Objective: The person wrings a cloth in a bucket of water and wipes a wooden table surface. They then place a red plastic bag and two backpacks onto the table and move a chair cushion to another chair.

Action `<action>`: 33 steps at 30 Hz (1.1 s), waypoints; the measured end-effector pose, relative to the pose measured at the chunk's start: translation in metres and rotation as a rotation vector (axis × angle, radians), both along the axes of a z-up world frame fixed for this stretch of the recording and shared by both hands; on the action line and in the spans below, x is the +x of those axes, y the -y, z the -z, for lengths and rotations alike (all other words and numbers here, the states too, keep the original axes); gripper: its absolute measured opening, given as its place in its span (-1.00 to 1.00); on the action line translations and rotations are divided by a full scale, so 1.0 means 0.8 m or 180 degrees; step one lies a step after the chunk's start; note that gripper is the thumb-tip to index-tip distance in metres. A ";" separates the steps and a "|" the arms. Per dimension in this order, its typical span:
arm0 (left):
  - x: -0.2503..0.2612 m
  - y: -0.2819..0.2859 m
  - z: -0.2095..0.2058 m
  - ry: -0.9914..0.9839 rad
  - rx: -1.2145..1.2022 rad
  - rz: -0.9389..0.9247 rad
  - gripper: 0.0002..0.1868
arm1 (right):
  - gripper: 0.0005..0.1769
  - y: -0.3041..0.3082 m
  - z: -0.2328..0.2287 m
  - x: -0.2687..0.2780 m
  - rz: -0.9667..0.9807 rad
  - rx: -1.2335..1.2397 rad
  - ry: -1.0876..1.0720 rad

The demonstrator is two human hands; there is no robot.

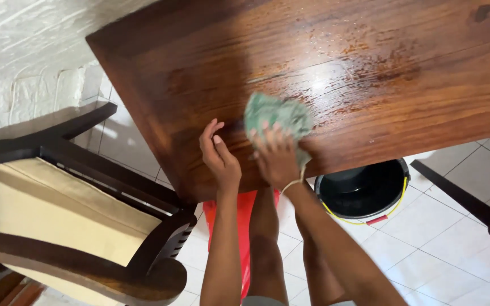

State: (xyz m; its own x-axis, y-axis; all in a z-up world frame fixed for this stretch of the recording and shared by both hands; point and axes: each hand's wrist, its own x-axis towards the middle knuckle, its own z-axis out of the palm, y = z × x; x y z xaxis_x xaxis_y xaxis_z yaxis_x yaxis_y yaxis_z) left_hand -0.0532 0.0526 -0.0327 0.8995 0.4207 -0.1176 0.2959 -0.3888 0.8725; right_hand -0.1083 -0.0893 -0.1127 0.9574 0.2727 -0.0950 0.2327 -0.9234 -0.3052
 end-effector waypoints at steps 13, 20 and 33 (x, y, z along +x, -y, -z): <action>0.026 0.075 0.001 0.0057 0.0028 0.0586 -0.63 | -0.43 0.370 -0.008 -0.008 0.0358 -0.0504 -0.0143; 0.010 0.104 0.004 -0.0103 0.0020 0.0666 -0.63 | -0.31 0.372 -0.027 0.079 0.1327 -0.0158 -0.0742; -0.036 0.049 0.008 0.0103 0.0142 0.0571 -0.64 | -0.36 0.058 -0.008 -0.027 0.0082 0.0225 -0.0468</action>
